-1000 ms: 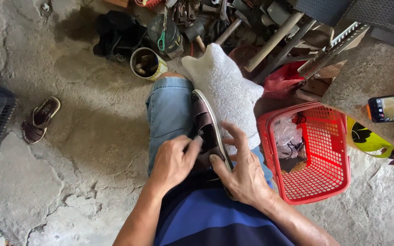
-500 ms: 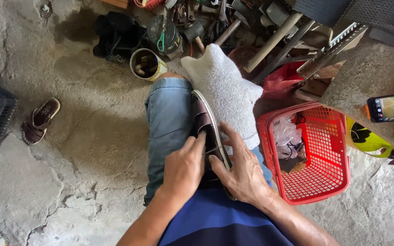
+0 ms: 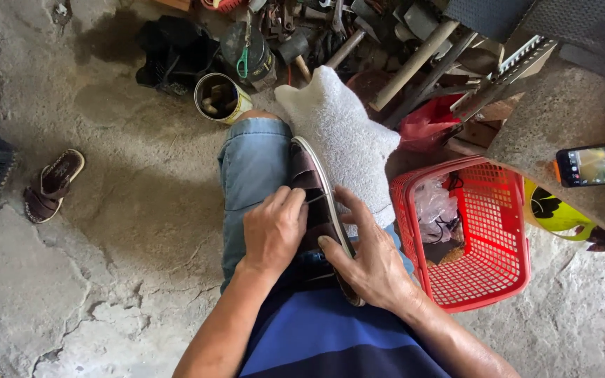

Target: Hand-stitching the sole and straps of a brown leather sandal using a needle and thread.

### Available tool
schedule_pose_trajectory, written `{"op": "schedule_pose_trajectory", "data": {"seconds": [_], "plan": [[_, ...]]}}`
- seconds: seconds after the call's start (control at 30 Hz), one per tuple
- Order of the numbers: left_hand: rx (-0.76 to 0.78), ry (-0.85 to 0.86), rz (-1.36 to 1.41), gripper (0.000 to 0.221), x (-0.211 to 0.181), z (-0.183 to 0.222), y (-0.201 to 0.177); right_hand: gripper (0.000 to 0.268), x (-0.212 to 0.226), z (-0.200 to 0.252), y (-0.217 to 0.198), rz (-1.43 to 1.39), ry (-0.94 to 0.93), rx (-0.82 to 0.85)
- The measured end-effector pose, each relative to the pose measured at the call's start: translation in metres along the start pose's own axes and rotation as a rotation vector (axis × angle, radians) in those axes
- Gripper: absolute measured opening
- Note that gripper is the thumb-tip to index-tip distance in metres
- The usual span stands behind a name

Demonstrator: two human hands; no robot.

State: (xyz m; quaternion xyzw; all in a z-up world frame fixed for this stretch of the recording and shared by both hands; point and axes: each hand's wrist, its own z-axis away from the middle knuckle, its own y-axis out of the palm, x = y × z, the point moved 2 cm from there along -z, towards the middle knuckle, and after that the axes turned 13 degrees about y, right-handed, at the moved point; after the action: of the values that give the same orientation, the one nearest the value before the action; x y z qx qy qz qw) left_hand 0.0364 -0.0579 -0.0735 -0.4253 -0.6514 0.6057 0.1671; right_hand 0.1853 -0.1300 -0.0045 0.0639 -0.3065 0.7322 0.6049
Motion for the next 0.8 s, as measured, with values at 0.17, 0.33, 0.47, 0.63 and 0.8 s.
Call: {"op": "schedule_pose_trajectory", "data": {"seconds": [0.17, 0.33, 0.47, 0.63, 0.8], "plan": [[0.091, -0.198, 0.668, 0.007, 0.004, -0.002, -0.035, 0.082, -0.024, -0.013, 0.001, -0.081, -0.271, 0.027], [0.203, -0.151, 1.114, 0.012, 0.039, 0.031, -0.105, 0.077, -0.013, -0.016, -0.011, 0.089, -0.199, 0.06], [0.373, -0.464, 0.703, 0.029, 0.094, 0.119, -0.136, 0.072, -0.007, -0.016, -0.015, 0.289, -0.017, 0.074], [0.686, -1.11, 0.184, 0.049, 0.17, 0.205, -0.167, 0.067, -0.024, -0.022, -0.024, 0.209, -0.002, 0.172], [0.777, -1.113, -0.226, 0.067, 0.229, 0.277, -0.149, 0.031, -0.05, -0.028, -0.026, -0.117, -0.207, 0.059]]}}
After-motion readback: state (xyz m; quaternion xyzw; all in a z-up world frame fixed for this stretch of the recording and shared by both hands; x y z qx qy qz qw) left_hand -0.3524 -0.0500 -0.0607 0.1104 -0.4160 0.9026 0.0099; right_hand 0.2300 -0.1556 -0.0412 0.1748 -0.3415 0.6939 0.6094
